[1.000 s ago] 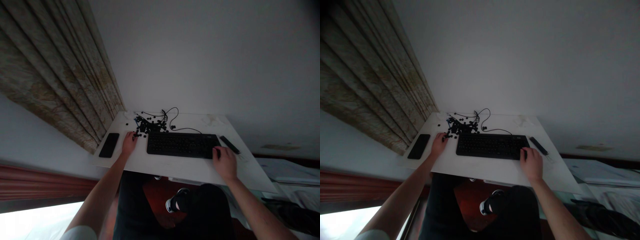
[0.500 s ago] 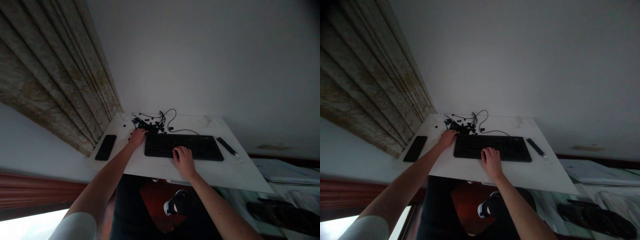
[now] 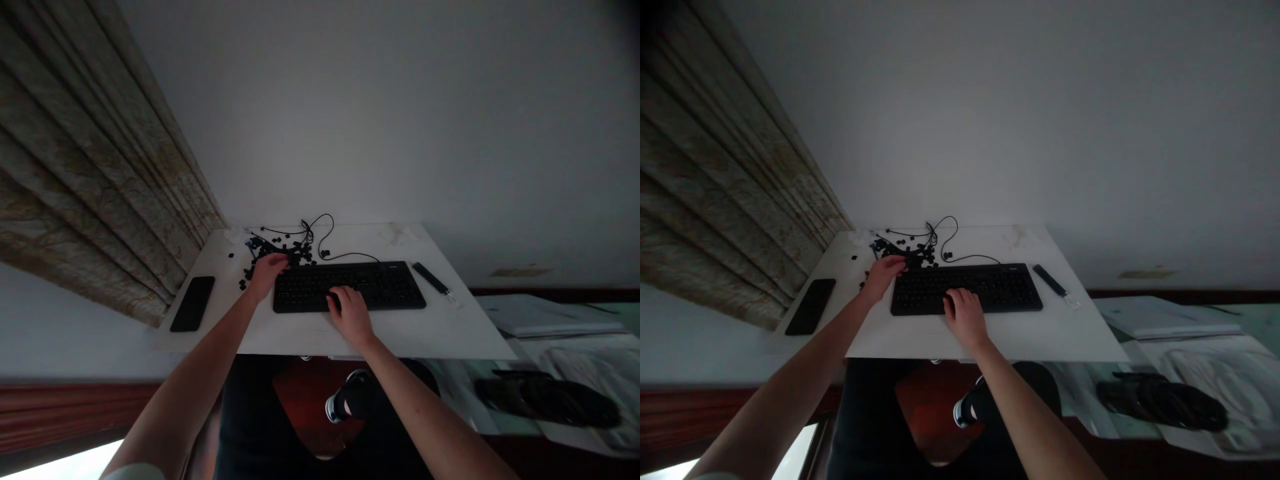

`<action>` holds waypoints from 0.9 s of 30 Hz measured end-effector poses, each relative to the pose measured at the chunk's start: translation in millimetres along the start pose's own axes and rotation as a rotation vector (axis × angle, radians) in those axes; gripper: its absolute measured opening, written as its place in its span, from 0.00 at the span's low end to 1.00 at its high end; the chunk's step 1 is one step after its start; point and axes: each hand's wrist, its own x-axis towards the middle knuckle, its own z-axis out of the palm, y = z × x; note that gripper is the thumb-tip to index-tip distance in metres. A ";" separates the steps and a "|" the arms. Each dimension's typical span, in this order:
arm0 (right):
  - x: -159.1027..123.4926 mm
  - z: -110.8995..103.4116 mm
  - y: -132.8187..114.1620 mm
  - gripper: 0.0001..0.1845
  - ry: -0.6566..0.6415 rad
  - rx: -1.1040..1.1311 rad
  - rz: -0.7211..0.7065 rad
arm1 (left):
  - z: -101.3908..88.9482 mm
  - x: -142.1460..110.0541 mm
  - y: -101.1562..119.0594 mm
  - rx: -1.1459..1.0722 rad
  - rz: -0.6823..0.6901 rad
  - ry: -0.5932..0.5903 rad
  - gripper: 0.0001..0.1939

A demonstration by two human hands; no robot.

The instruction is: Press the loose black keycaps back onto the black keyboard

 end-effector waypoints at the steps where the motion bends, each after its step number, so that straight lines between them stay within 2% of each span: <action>1: -0.3 -1.0 -0.8 0.11 0.015 0.031 0.005 | 12.2 -11.3 2.2 -0.171 -0.063 -0.087 0.15; 4: -2.4 -5.9 -2.8 0.17 0.049 0.147 0.021 | 47.8 -46.9 6.3 -0.440 -0.202 -0.299 0.15; 6: -4.6 -11.2 -3.3 0.20 0.060 0.231 0.040 | 64.6 -65.9 7.8 -0.499 -0.255 -0.366 0.13; 8: -6.5 -18.9 -3.3 0.21 0.063 0.308 0.068 | 74.0 -78.1 9.4 -0.529 -0.284 -0.384 0.13; 16: -1.0 -50.7 -6.0 0.15 -0.037 0.607 0.122 | 73.5 -88.5 22.1 -0.588 -0.304 -0.453 0.17; 22: -2.4 -53.3 -14.0 0.16 -0.024 0.804 0.331 | 75.2 -94.7 28.4 -0.615 -0.291 -0.487 0.18; 25: -7.0 -52.0 -19.4 0.23 0.008 0.906 0.440 | 82.1 -103.4 24.1 -0.717 -0.312 -0.439 0.17; 27: -11.1 -50.1 -22.8 0.23 0.025 0.935 0.512 | 89.2 -111.0 19.1 -0.792 -0.314 -0.379 0.17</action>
